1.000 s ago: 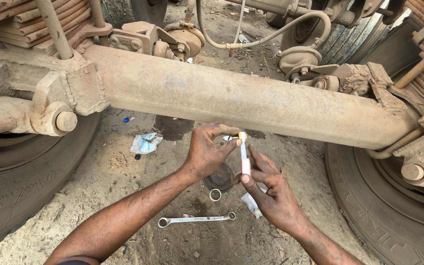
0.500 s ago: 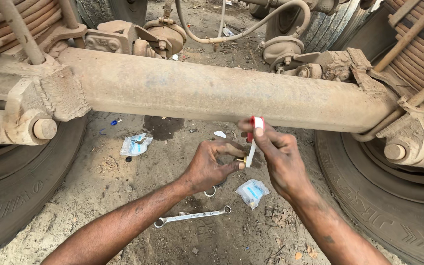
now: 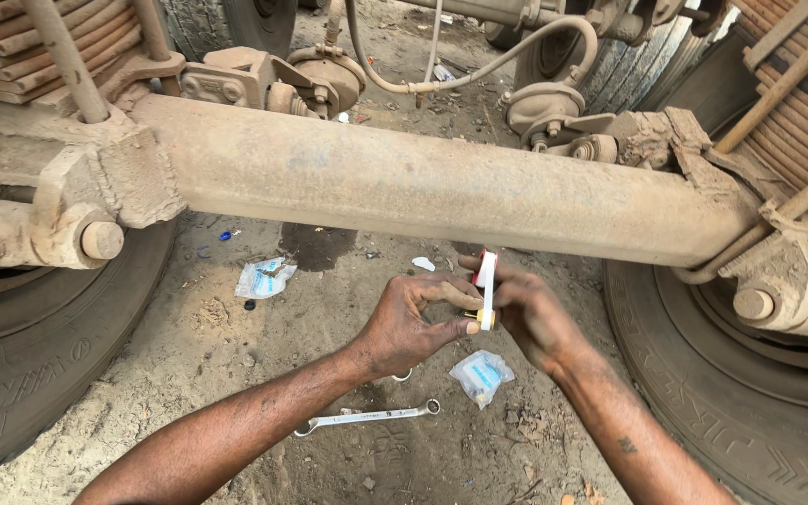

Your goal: The person wraps red PTFE tape around the threads of small brass fittings. They handle the fittings and tape roll, unspooling and winding the tape around the threads multiple times before setting the wrapped fitting aside.

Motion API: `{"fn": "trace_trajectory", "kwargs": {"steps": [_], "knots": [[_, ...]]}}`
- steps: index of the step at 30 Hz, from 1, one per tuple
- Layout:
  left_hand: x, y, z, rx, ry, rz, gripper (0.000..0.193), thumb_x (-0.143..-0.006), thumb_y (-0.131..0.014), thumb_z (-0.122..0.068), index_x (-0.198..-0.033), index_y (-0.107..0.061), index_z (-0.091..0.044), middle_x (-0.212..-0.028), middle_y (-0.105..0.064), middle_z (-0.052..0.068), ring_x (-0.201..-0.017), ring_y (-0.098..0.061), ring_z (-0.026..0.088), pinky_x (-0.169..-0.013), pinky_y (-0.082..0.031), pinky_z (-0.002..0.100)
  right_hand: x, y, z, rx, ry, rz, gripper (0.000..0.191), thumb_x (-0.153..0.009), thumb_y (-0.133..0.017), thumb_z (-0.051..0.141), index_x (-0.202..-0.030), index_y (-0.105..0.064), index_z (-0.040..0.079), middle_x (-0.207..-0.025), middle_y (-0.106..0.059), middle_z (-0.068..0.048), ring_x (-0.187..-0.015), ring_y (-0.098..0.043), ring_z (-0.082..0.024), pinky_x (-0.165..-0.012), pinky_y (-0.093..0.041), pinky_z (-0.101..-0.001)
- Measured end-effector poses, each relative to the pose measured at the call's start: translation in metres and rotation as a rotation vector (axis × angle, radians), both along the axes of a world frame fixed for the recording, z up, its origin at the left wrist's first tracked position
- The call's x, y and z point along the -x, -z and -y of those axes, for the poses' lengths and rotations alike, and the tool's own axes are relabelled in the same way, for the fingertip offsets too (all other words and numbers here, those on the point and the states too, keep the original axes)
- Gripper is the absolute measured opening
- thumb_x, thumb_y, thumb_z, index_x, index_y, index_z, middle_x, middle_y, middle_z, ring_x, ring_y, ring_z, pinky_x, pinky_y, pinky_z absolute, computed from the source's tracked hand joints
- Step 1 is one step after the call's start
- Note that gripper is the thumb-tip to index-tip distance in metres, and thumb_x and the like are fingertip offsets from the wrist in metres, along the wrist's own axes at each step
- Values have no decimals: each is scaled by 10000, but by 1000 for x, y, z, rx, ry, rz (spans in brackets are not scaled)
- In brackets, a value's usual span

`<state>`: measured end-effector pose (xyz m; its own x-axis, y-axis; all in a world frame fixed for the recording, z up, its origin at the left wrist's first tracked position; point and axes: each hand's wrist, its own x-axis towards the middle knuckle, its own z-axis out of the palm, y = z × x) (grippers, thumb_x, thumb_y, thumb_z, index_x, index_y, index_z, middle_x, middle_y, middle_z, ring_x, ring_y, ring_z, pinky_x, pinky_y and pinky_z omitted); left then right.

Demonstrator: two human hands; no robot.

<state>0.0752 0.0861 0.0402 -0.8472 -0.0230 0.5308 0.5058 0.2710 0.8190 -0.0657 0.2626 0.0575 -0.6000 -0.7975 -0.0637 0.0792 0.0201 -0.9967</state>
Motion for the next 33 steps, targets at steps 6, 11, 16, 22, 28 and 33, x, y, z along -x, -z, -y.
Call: {"fn": "trace_trajectory", "kwargs": {"steps": [6, 11, 16, 22, 28, 33], "knots": [[2, -6, 1, 5, -68, -43, 217, -889, -815, -209, -1074, -770, -107, -1120, -757, 72, -1137, -728, 193, -1050, -612, 402, 2, 29, 2, -176, 112, -228, 343, -924, -669, 77, -1262, -722, 81, -1247, -764, -185, -1182, -710, -260, -1130, -536, -479], [3, -9, 6, 10, -88, -110, 226, -892, -820, -190, -1090, -768, -95, -1130, -757, 84, -1146, -723, 199, -1042, -610, 406, 6, 39, -3, -98, 112, -624, 199, -1018, -625, 115, -1119, -790, 68, -1391, -661, -120, -1263, -621, -217, -1032, -615, -465], [3, -7, 8, -65, -29, -114, 228, -903, -801, -157, -1115, -756, -87, -1155, -747, 89, -1152, -720, 182, -1050, -620, 383, 11, 38, -5, -76, 121, -769, 202, -1028, -618, 167, -1080, -774, 49, -1296, -695, -144, -1129, -699, -253, -920, -662, -442], [6, -8, 15, -133, -73, -84, 216, -903, -803, -148, -1100, -756, -72, -1118, -756, 85, -1121, -733, 168, -1023, -639, 371, 0, 36, -2, -245, 50, -535, 356, -993, -567, 292, -1223, -716, 66, -1097, -800, -150, -1040, -775, -253, -938, -653, -430], [5, -14, 27, 21, -350, -71, 218, -871, -830, -189, -1051, -782, -75, -1047, -766, 72, -1057, -737, 169, -969, -602, 373, -22, 26, 1, -290, -71, -633, 456, -964, -575, 424, -1183, -737, 59, -1070, -802, -130, -1038, -760, -244, -904, -645, -456], [7, -13, 32, 31, -410, -25, 206, -859, -822, -203, -1033, -785, -99, -1018, -769, 63, -1026, -742, 158, -939, -613, 346, -41, 17, 1, -498, -86, -828, 445, -938, -585, 483, -981, -797, 94, -841, -807, -97, -761, -751, -214, -718, -621, -413]]}}
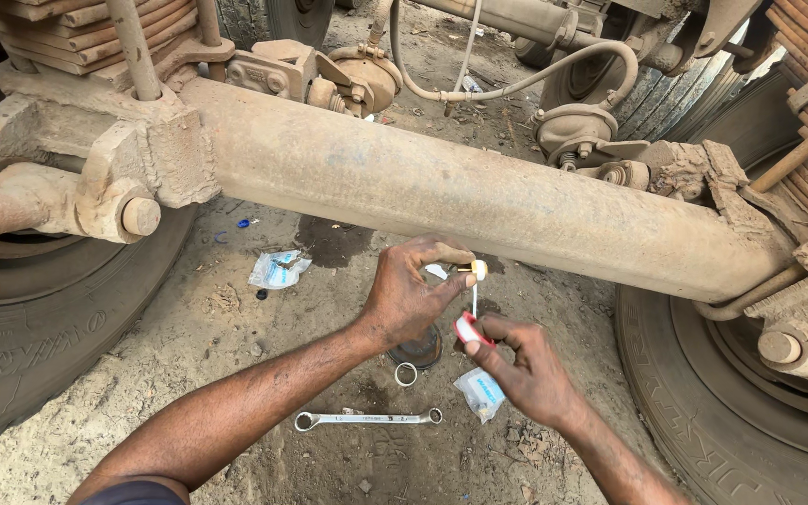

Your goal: The person wraps red PTFE tape around the threads of small brass fittings. They handle the fittings and tape roll, unspooling and winding the tape around the threads multiple times before setting the wrapped fitting aside.

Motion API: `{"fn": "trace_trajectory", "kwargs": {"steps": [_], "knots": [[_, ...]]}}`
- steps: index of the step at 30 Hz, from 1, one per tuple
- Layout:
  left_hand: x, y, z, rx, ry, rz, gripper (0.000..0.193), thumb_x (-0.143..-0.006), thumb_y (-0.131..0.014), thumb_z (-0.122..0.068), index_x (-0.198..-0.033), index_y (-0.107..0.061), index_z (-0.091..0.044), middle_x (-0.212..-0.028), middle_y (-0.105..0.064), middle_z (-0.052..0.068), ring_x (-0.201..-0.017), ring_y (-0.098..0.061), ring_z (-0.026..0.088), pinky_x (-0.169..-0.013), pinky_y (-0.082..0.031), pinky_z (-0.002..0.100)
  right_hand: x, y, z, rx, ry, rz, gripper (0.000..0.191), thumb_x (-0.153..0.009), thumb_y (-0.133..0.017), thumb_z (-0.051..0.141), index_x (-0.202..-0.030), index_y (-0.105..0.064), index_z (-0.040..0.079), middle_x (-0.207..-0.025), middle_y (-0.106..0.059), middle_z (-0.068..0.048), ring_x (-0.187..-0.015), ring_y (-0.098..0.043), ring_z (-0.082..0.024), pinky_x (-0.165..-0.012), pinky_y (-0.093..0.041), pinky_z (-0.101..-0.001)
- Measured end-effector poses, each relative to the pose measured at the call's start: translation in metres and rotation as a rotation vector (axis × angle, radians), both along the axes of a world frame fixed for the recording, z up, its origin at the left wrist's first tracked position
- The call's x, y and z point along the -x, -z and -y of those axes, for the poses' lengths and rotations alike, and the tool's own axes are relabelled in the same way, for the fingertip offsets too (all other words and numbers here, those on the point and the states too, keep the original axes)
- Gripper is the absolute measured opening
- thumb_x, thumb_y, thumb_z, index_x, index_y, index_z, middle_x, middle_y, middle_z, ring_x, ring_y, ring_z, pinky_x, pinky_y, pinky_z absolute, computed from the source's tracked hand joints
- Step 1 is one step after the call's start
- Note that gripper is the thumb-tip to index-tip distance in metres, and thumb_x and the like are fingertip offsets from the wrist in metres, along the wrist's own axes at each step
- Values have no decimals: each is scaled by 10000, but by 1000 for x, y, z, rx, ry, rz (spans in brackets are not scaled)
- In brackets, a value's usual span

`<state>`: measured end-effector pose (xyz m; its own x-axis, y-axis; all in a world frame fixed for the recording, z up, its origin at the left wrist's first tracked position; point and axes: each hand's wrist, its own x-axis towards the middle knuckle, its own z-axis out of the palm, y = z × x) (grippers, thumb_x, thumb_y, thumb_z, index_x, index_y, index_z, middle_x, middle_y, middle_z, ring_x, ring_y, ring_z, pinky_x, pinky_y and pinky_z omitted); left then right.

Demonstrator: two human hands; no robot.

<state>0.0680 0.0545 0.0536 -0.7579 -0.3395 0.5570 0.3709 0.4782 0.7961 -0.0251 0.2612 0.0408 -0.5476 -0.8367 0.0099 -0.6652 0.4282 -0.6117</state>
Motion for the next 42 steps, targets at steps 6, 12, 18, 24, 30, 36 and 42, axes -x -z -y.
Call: {"fn": "trace_trajectory", "kwargs": {"steps": [6, 12, 18, 24, 30, 36, 42], "knots": [[3, 5, -1, 79, 51, -2, 157, -864, -828, -177, -990, -783, -94, -1068, -775, 57, -1083, -728, 167, -997, -583, 371, -9, -18, -3, 95, -128, -323, 465, -955, -563, 490, -857, -752, 78, -729, -701, -121, -640, -657, -187, -602, -576, -417], [1, 7, -11, 103, 197, 94, 195, -865, -788, -172, -1056, -783, -131, -1078, -765, 49, -1066, -738, 171, -1013, -597, 384, 11, -44, -11, 78, -179, -285, 523, -942, -493, 527, -1028, -814, 124, -741, -760, -47, -571, -669, -145, -500, -575, -341], [1, 7, -21, 175, 328, 143, 194, -855, -840, -196, -1012, -772, -106, -1084, -768, 68, -1030, -744, 166, -966, -626, 372, 39, -50, -13, 351, -220, 60, 515, -974, -480, 453, -1016, -774, 32, -689, -709, -28, -613, -585, -134, -533, -456, -300], [3, 13, -21, -181, 602, 112, 258, -859, -821, -162, -1067, -748, -28, -1065, -783, 123, -1055, -759, 165, -972, -650, 329, 53, -35, -17, 470, -151, 489, 441, -985, -489, 411, -767, -587, 41, -674, -429, 15, -646, -415, -137, -602, -349, -324], [9, 19, -19, -460, 655, 213, 277, -869, -807, -141, -1100, -751, 1, -1045, -795, 133, -1001, -764, 188, -927, -644, 349, 62, -13, -20, 546, -220, 594, 524, -1065, -445, 482, -747, -557, 80, -663, -505, -18, -654, -464, -148, -641, -399, -328], [14, 26, -11, -512, 605, 241, 280, -833, -831, -181, -1062, -763, -35, -1006, -793, 119, -1001, -769, 192, -966, -643, 364, 68, -9, -25, 459, -219, 869, 493, -1015, -527, 498, -922, -731, 59, -851, -736, -127, -792, -699, -233, -803, -611, -420], [22, 31, -7, -666, 573, 186, 283, -828, -834, -151, -1073, -762, -28, -1028, -768, 129, -1066, -711, 207, -1023, -582, 421, 43, 13, -6, 561, 55, 936, 350, -939, -629, 344, -1045, -726, 24, -1190, -720, -185, -1138, -683, -270, -951, -600, -442]]}}
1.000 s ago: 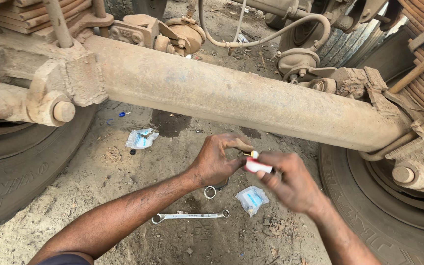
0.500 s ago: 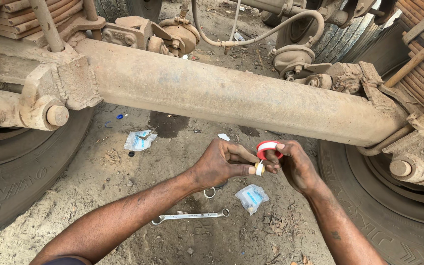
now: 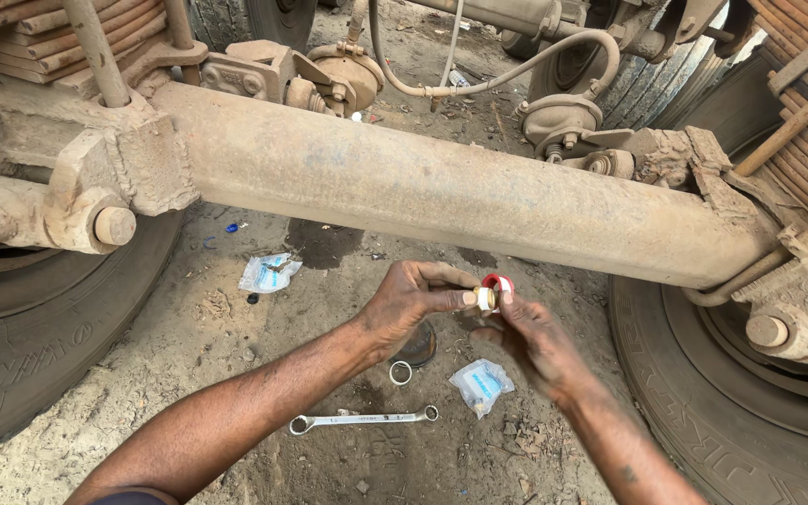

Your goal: The person wraps red PTFE tape around the threads of small brass fittings. They handle the fittings and tape roll, unspooling and winding the tape around the threads multiple times before setting the wrapped fitting aside.

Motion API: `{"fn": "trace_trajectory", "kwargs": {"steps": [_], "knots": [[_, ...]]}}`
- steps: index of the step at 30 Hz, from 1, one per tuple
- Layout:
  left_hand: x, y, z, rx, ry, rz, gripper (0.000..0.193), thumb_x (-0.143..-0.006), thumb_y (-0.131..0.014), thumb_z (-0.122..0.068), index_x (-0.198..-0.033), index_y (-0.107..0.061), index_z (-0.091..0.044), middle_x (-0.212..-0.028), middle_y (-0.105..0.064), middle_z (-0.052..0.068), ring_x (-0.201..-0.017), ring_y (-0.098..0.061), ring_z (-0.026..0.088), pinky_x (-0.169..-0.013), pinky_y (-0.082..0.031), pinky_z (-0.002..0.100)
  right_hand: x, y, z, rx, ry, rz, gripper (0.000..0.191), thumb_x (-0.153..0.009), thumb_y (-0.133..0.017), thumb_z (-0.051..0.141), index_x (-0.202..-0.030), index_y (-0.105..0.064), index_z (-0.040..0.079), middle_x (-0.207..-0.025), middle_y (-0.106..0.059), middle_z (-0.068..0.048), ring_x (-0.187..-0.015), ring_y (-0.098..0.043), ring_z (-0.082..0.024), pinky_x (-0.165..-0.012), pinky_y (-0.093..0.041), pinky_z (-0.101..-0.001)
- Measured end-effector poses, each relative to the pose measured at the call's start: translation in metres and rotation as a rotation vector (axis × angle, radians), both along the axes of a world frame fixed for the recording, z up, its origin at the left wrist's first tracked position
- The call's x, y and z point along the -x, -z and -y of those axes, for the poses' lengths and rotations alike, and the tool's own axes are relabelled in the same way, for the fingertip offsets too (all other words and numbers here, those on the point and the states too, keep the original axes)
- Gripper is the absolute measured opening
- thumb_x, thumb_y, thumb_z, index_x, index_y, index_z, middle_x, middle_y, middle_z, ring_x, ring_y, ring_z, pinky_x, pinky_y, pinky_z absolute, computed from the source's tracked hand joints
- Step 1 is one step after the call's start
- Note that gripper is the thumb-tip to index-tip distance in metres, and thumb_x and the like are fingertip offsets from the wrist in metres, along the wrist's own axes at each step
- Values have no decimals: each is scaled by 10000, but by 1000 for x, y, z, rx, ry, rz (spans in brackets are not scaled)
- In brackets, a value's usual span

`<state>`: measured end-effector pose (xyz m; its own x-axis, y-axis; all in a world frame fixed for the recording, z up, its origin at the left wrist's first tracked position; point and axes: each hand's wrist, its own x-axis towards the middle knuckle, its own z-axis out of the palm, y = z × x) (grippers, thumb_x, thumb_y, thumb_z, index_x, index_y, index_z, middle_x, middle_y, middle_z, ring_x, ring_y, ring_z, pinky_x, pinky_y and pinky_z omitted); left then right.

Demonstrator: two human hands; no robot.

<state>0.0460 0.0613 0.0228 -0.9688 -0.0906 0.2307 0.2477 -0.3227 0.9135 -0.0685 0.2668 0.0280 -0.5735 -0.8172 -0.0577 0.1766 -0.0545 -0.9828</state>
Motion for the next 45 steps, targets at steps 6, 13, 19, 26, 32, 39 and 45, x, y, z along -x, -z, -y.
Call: {"fn": "trace_trajectory", "kwargs": {"steps": [6, 13, 19, 26, 32, 39, 45], "knots": [[2, 1, 2, -106, -89, 23, 285, -856, -797, -128, -1118, -752, -24, -1055, -769, 119, -1068, -710, 200, -1008, -584, 393, -18, 17, 12, 154, 216, 476, 302, -949, -643, 297, -1087, -713, 37, -1180, -661, -162, -1179, -619, -292, -1024, -516, -479], [5, 4, 4, -171, -233, 143, 264, -863, -776, -114, -1108, -754, -22, -1056, -780, 120, -1053, -719, 186, -939, -585, 360, -31, 26, 14, -119, 251, -499, 310, -968, -631, 332, -1147, -772, 121, -1422, -662, -213, -1282, -659, -321, -1080, -563, -513], [8, 12, 2, -109, -264, 68, 259, -853, -796, -71, -1098, -754, 2, -1046, -770, 135, -1014, -721, 191, -917, -595, 338, -43, 16, 17, -39, 242, -793, 238, -948, -671, 279, -1063, -785, 105, -1607, -402, -141, -1500, -354, -309, -1116, -464, -602], [6, 16, -5, 120, -259, 38, 254, -859, -788, -64, -1092, -743, 26, -1045, -773, 160, -982, -762, 195, -895, -662, 317, -42, 3, 21, -41, 272, -966, 188, -954, -694, 260, -1050, -792, 132, -1630, -448, -129, -1520, -360, -334, -1190, -391, -607], [3, 9, -12, 161, -160, -80, 286, -863, -779, -46, -1133, -727, 35, -1069, -768, 166, -1023, -761, 208, -905, -672, 332, -35, -16, 27, 43, 223, -622, 205, -952, -656, 261, -1026, -782, 117, -1559, -519, -112, -1392, -546, -305, -1068, -499, -612], [-5, 0, -12, 278, -103, -13, 248, -873, -770, -40, -1110, -733, 21, -1069, -785, 166, -1026, -774, 200, -923, -665, 320, -31, -25, 25, 66, 148, -357, 333, -991, -640, 303, -1122, -760, 22, -1416, -635, -104, -1295, -600, -264, -1070, -529, -499], [-8, -1, -16, 326, -98, -16, 191, -863, -804, -63, -1028, -772, 26, -975, -802, 175, -956, -784, 213, -862, -668, 332, -28, -22, 28, 38, 147, -224, 333, -964, -657, 300, -1153, -749, 41, -1365, -655, -87, -1221, -619, -234, -1016, -540, -499]]}}
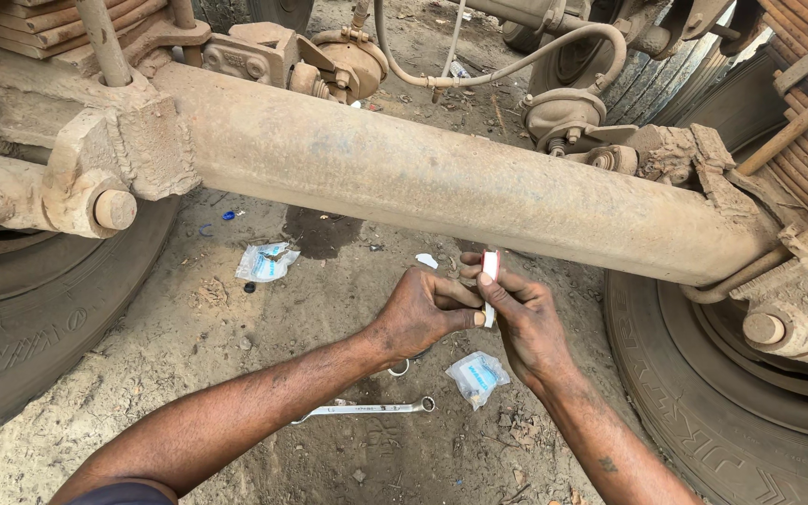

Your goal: The person wraps red PTFE tape around the threads of small brass fittings. They handle the fittings and tape roll, unspooling and winding the tape around the threads multiple times before setting the wrapped fitting aside.

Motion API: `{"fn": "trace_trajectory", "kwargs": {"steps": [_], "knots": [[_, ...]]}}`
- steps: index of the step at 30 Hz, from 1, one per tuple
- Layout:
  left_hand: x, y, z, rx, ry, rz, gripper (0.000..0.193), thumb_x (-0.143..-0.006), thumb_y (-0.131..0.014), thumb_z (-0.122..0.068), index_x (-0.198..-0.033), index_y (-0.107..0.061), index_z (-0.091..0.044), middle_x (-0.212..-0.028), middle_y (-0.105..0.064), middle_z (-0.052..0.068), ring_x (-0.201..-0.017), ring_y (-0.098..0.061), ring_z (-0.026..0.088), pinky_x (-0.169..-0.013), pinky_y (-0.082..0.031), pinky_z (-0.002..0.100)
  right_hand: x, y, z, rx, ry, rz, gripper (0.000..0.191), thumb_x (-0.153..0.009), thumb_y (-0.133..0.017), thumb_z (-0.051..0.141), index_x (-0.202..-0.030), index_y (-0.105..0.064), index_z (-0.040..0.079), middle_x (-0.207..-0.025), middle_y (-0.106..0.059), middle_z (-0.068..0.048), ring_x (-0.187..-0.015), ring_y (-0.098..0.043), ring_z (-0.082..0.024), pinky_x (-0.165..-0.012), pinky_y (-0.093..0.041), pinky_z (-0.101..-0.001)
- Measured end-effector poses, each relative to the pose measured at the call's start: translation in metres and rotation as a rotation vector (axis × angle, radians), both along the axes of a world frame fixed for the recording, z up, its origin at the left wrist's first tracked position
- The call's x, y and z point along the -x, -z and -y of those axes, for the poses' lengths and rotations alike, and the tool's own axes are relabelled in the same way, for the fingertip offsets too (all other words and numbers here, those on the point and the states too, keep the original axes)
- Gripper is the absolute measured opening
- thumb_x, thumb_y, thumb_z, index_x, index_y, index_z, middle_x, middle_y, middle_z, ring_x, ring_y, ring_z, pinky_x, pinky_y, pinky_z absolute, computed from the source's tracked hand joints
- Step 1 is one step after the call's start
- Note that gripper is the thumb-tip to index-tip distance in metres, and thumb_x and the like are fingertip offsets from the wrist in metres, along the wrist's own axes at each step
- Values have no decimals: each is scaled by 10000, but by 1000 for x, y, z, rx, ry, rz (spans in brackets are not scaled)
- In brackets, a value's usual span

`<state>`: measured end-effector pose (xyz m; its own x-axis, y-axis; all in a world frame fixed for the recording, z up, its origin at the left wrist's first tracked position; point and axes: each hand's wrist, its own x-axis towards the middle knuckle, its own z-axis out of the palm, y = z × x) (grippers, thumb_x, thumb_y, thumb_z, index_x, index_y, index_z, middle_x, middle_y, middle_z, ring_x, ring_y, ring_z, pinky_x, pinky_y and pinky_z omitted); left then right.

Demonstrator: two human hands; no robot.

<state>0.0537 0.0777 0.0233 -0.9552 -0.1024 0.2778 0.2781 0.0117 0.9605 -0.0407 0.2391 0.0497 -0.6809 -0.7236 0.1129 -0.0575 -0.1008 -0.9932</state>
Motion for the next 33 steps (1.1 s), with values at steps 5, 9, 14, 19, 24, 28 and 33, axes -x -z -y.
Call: {"fn": "trace_trajectory", "kwargs": {"steps": [5, 9, 14, 19, 24, 28, 33], "knots": [[-2, -1, -1, -7, 1, -4, 212, -856, -803, -82, -1052, -774, -7, -997, -804, 150, -967, -783, 185, -874, -667, 313, 6, 1, -1, -35, 81, 128, 356, -984, -653, 274, -1251, -714, 46, -1206, -651, -166, -1179, -598, -260, -1037, -525, -521], [-1, -5, -2, 23, -25, -26, 207, -852, -805, -84, -1047, -775, -21, -1005, -804, 143, -990, -792, 190, -880, -690, 322, 13, 6, -4, -82, 64, 165, 543, -981, -577, 453, -1269, -682, 4, -1186, -679, -225, -1212, -616, -303, -1064, -511, -550], [0, -10, 2, 68, -76, -80, 235, -842, -804, -83, -1072, -781, -43, -1070, -795, 130, -1007, -787, 192, -878, -684, 326, 30, 29, -15, -11, -25, 151, 763, -905, -503, 623, -1314, -657, -2, -1313, -655, -201, -1295, -572, -306, -1117, -404, -549], [-5, -12, 10, 57, -85, -73, 228, -872, -789, -82, -1094, -770, -34, -1052, -801, 160, -939, -799, 213, -822, -701, 341, 46, 48, -17, -164, -83, -104, 573, -823, -738, 247, -1303, -670, -59, -1239, -714, -289, -1249, -642, -385, -1152, -453, -551], [-3, -14, 13, -79, -58, -58, 227, -876, -750, -49, -1100, -758, -18, -1035, -794, 163, -887, -805, 222, -756, -713, 325, 40, 47, -16, -402, -73, -335, 352, -982, -599, 222, -1260, -686, 24, -1152, -782, -138, -1087, -758, -232, -1016, -614, -447], [-1, -14, 17, -62, -49, -99, 217, -893, -762, -60, -1100, -751, 5, -1011, -795, 161, -889, -801, 209, -748, -709, 309, 31, 43, -12, -350, -114, -364, 339, -1006, -582, 256, -1228, -727, 44, -1103, -788, -148, -1071, -729, -212, -990, -606, -430], [0, -11, 21, -69, -34, -140, 220, -894, -791, -83, -1085, -750, 17, -1000, -794, 158, -955, -787, 190, -823, -692, 307, 29, 40, -15, -174, -165, -490, 324, -1044, -580, 255, -1077, -773, -3, -1220, -680, -128, -1143, -694, -211, -1020, -607, -427]]}}
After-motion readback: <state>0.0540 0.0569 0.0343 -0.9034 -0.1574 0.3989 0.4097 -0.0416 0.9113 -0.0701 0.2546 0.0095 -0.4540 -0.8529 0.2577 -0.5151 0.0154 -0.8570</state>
